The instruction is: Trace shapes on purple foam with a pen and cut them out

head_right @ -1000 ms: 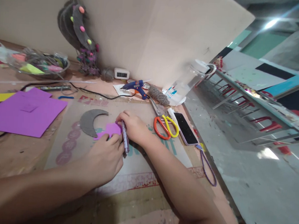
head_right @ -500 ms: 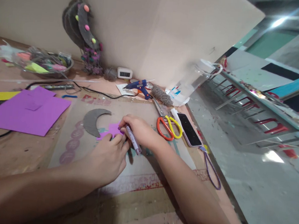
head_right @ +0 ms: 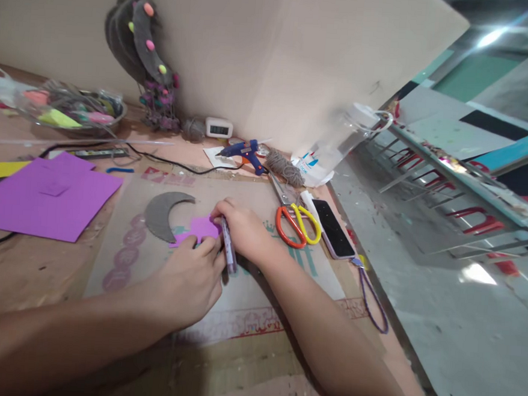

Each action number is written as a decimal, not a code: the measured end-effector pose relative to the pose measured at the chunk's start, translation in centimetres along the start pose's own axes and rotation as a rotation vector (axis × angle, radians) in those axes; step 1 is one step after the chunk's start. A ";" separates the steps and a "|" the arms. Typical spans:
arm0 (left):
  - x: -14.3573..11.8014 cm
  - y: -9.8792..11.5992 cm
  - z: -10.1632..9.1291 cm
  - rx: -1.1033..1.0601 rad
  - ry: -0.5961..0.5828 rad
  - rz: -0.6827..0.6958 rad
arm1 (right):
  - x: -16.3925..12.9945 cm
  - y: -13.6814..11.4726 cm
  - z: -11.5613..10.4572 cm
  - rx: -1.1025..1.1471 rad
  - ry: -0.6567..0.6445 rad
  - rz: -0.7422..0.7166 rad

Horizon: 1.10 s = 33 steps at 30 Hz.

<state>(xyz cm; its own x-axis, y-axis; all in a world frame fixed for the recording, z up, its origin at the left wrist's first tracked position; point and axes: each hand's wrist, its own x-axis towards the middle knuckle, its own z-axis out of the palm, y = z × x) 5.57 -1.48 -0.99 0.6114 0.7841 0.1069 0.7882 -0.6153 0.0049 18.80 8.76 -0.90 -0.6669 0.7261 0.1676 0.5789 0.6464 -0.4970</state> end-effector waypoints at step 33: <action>0.1 -0.1 0.1 -0.012 0.041 -0.019 | -0.2 -0.6 -0.8 -0.118 -0.052 0.060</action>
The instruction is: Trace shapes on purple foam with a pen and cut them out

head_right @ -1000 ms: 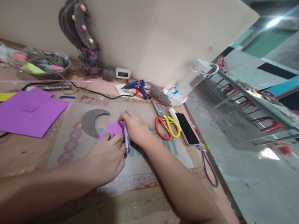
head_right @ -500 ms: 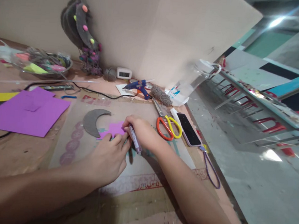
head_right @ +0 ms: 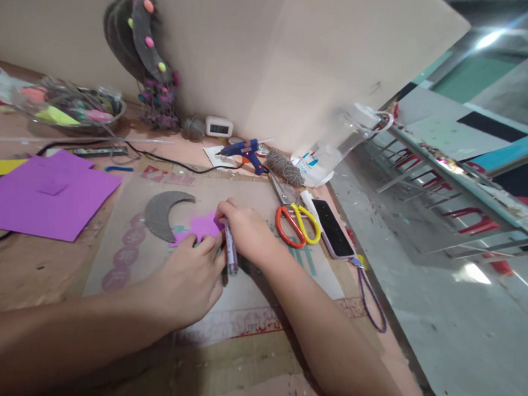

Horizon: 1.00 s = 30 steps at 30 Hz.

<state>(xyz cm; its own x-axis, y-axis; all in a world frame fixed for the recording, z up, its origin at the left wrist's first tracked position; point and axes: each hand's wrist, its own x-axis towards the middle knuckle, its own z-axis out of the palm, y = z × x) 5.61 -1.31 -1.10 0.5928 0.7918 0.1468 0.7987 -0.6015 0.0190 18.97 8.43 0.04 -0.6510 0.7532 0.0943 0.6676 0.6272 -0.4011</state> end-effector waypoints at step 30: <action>-0.1 -2.3 -0.4 -0.105 0.062 -0.034 | 1.6 3.3 2.3 0.609 0.378 0.309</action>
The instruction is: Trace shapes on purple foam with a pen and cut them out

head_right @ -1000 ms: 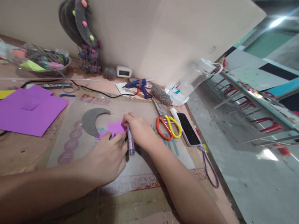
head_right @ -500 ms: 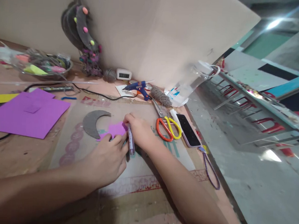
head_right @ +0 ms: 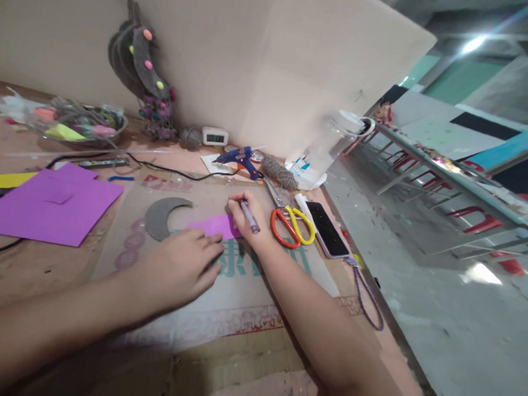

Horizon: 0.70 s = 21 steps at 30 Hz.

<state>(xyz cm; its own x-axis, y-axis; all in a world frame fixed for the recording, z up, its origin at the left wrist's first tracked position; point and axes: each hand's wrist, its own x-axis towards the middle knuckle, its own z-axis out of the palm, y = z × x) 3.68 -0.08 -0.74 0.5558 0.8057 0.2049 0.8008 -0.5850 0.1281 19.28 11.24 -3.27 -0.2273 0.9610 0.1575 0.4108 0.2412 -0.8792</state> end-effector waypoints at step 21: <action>-1.4 -0.8 -0.3 -0.159 -0.147 0.159 | 0.0 0.7 -0.3 -0.003 0.018 -0.038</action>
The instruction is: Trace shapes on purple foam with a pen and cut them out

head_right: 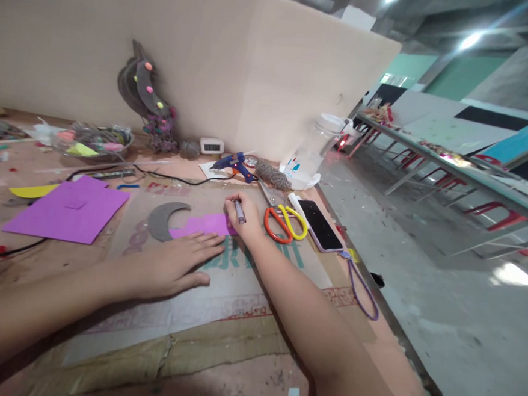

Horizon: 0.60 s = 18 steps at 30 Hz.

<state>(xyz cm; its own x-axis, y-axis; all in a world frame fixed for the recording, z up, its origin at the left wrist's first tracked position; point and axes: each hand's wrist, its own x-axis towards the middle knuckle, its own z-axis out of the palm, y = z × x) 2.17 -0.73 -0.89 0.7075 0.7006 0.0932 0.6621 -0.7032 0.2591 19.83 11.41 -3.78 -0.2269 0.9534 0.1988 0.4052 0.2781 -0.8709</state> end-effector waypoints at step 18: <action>-1.0 1.7 1.8 0.360 0.219 -0.117 | 1.5 -0.2 -3.1 -0.406 0.017 -0.082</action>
<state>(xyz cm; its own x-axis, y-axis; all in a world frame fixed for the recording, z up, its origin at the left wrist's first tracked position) 3.05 -2.86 -2.29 0.5790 0.7601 0.2949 0.8062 -0.5877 -0.0678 22.14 13.12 -1.98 -0.2597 0.9270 0.2705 0.7039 0.3734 -0.6042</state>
